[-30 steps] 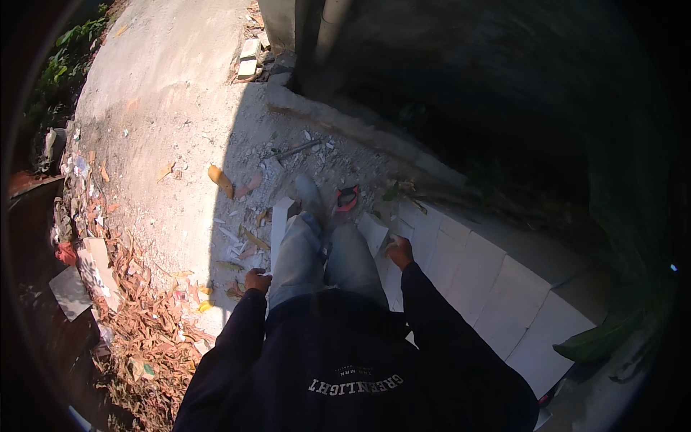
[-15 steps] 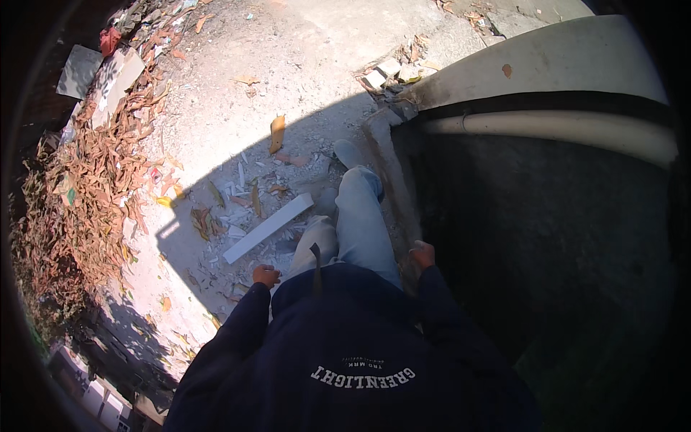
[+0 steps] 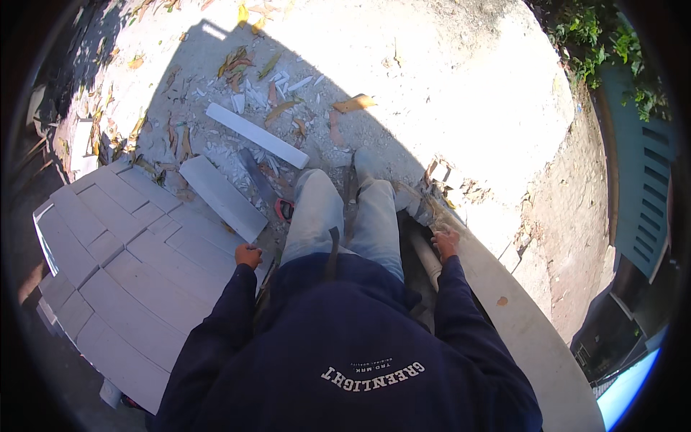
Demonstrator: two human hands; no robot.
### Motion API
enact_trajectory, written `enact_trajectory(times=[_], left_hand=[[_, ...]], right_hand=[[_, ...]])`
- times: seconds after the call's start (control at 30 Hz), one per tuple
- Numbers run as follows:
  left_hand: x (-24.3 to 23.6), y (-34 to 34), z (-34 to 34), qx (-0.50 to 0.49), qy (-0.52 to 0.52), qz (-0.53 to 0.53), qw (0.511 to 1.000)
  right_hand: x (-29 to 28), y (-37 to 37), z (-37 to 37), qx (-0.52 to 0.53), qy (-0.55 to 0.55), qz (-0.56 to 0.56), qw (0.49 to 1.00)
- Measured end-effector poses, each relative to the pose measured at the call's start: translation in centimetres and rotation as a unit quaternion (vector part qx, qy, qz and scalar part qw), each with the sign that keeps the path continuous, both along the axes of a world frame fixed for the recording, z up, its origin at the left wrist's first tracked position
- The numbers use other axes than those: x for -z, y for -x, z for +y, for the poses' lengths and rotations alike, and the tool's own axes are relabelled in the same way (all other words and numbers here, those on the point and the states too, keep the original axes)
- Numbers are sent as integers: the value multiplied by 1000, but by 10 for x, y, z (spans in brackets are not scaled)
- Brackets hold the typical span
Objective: The person sits on the ground and uses a hand saw to cut a long white wooden plank. They then pick up the cut pieces and stack them with other planks nearby before resuming cutting another piece of wood.
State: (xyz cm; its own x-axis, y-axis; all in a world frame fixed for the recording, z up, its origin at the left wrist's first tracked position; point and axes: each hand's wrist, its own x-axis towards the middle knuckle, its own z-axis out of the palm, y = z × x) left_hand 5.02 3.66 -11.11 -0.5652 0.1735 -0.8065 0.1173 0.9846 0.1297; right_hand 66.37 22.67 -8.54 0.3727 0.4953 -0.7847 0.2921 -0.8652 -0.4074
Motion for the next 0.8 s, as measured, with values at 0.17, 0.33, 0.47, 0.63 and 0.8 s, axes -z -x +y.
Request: enact_trajectory(times=[0.17, 0.33, 0.47, 0.63, 0.8], left_hand=[[-6, -48, 20, -126, -109, 75, 983], [25, -57, 51, -186, -216, 44, 958], [94, -34, 64, -190, -270, 33, 943], [197, 12, 85, -91, -248, 98, 960], [305, 31, 74, 121, -265, 134, 947]], right_hand=[[-17, -13, 124, -141, -129, -77, 978], [22, 92, 211, -409, -181, -58, 892], [85, 237, 227, -531, -207, -4, 822], [199, 378, 205, -691, -211, 85, 686], [292, 415, 170, -788, -285, 93, 538]])
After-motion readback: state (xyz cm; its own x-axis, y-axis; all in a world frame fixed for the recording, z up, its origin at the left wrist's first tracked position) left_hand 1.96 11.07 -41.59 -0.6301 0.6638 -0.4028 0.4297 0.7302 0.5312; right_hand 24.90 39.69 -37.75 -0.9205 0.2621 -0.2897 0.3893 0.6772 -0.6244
